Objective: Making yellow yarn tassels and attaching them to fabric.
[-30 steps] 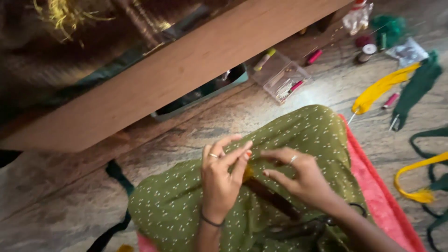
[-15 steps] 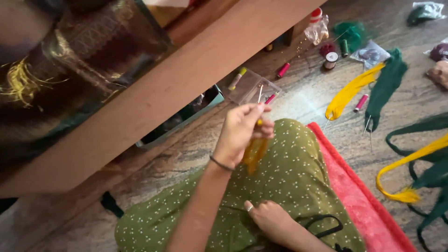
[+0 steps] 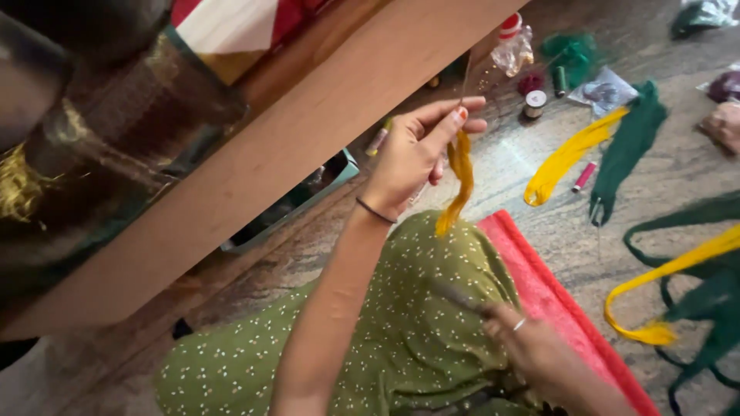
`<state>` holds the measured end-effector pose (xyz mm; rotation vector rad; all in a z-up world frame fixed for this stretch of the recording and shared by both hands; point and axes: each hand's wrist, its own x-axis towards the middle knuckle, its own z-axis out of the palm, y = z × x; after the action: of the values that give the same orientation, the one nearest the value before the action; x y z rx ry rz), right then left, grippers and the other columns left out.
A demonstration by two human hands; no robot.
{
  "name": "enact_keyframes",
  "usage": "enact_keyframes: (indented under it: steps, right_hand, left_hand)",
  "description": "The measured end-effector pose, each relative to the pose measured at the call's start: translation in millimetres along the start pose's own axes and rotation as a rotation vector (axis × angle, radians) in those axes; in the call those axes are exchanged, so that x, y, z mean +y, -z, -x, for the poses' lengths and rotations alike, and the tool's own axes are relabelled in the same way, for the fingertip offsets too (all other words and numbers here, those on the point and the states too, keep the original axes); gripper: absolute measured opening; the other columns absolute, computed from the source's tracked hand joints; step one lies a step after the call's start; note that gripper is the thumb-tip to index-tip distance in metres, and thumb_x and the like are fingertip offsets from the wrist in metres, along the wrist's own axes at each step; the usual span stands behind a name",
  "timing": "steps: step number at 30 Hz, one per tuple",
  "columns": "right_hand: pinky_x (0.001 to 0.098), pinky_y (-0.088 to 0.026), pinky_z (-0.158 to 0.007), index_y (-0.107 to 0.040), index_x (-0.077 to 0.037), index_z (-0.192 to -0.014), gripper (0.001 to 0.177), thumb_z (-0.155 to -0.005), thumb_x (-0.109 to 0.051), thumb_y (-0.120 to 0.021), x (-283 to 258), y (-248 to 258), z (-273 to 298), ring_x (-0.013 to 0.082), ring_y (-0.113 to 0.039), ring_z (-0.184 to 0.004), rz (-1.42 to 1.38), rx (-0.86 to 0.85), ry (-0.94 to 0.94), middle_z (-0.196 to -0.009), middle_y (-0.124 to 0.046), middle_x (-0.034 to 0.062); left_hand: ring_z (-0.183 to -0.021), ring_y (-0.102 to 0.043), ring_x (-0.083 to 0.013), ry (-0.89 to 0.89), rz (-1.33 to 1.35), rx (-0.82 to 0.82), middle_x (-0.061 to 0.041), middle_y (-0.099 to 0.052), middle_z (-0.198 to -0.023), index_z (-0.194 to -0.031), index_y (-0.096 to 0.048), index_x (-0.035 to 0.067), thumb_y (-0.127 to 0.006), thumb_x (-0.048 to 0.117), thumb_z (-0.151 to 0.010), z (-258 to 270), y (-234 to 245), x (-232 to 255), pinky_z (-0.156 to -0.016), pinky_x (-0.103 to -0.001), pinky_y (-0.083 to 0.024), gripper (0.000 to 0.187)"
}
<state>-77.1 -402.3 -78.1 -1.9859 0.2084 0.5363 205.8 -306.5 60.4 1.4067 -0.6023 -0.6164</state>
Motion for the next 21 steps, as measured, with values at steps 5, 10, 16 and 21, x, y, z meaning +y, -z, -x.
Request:
enact_keyframes:
  steps: [5, 10, 16, 21]
  right_hand:
    - [0.0447, -0.051, -0.055, -0.062, -0.011, -0.107, 0.017, -0.099, -0.024, -0.055, 24.9, 37.5, 10.7, 0.0328, -0.070, -0.065, 0.110, 0.505, -0.030, -0.070, -0.070, 0.0143]
    - [0.0436, -0.049, -0.058, -0.060, -0.004, -0.106, 0.024, -0.109, -0.024, -0.047, 4.5, 46.8, 3.2, 0.0310, -0.066, -0.060, 0.035, 0.807, -0.127, -0.069, -0.066, 0.0142]
    - [0.0452, -0.051, -0.058, -0.062, -0.007, -0.116, 0.023, -0.104, -0.024, -0.052, -21.9, -13.3, -27.6, 0.0318, -0.068, -0.061, -0.006, 0.700, -0.163, -0.069, -0.065, 0.0157]
    - [0.0501, -0.054, -0.062, -0.051, -0.023, -0.137, 0.043, -0.095, -0.026, -0.058, 4.4, -25.6, -70.6, 0.0378, -0.071, -0.077, 0.603, 0.392, -0.037, -0.094, -0.071, 0.0173]
  left_hand:
    - [-0.053, -0.047, 0.0002, -0.060, 0.057, 0.003, -0.009, -0.079, -0.112, -0.130, -0.071, 0.004, -0.059, 0.018, -0.108, 4.4, 2.4, -14.8, -0.047, -0.018, -0.040, 0.029]
    - [-0.060, -0.054, -0.0014, 0.105, 0.055, -0.021, -0.007, -0.079, -0.104, -0.131, -0.072, 0.003, -0.058, 0.013, -0.107, 62.1, 15.7, -91.8, -0.054, -0.018, -0.044, 0.029]
    - [-0.075, -0.066, -0.0058, 0.214, -0.083, -0.074, -0.005, -0.078, -0.108, -0.126, -0.071, 0.001, -0.057, 0.010, -0.105, 174.8, 34.6, -172.5, -0.063, -0.022, -0.054, 0.027]
    - [-0.078, -0.070, -0.0096, 0.201, -0.137, -0.084, -0.008, -0.078, -0.098, -0.123, -0.073, -0.002, -0.056, 0.007, -0.104, 230.7, 60.6, -182.1, -0.070, -0.024, -0.058, 0.027]
